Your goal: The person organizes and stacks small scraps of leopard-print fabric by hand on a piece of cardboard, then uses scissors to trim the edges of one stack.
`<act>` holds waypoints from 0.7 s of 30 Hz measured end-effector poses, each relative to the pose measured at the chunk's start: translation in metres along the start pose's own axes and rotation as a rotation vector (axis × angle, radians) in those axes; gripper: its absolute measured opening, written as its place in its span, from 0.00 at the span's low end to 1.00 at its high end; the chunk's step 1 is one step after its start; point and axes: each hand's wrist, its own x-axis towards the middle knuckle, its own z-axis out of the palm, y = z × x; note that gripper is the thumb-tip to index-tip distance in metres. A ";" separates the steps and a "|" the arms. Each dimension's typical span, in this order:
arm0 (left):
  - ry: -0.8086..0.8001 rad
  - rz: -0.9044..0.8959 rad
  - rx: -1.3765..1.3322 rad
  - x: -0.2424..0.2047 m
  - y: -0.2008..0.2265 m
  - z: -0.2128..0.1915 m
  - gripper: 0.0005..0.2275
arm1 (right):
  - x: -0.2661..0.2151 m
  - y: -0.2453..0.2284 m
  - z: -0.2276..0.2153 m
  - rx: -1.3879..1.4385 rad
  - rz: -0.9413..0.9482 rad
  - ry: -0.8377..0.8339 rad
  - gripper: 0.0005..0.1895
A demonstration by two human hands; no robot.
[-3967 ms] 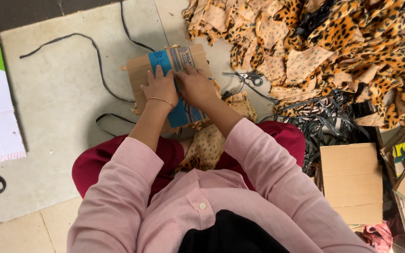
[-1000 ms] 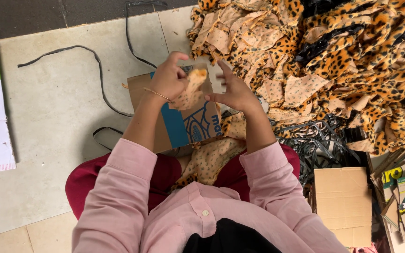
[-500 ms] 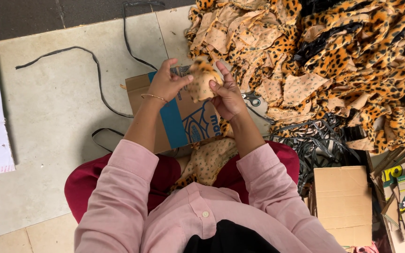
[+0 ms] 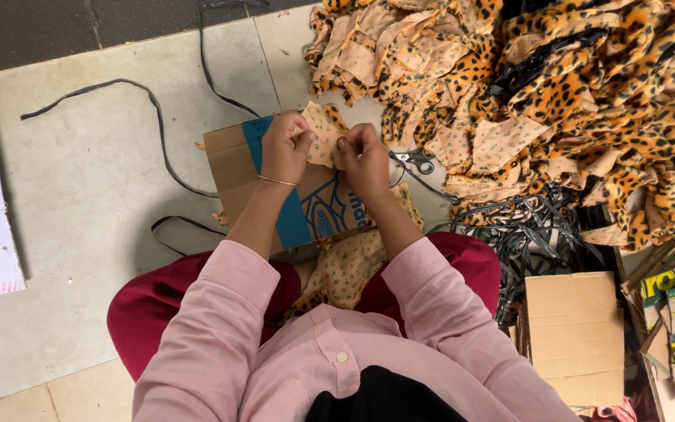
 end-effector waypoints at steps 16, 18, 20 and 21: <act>-0.098 0.187 0.270 0.008 -0.058 0.015 0.16 | 0.008 -0.026 -0.010 -0.031 -0.107 -0.168 0.27; -0.124 0.145 0.322 0.008 -0.055 0.013 0.15 | 0.011 -0.006 -0.004 0.160 0.028 -0.188 0.21; -0.124 0.142 0.333 0.009 -0.058 0.015 0.14 | 0.015 0.008 -0.002 0.196 0.048 -0.187 0.20; -0.122 0.134 0.347 0.007 -0.060 0.015 0.14 | 0.016 0.015 0.000 0.234 0.068 -0.190 0.19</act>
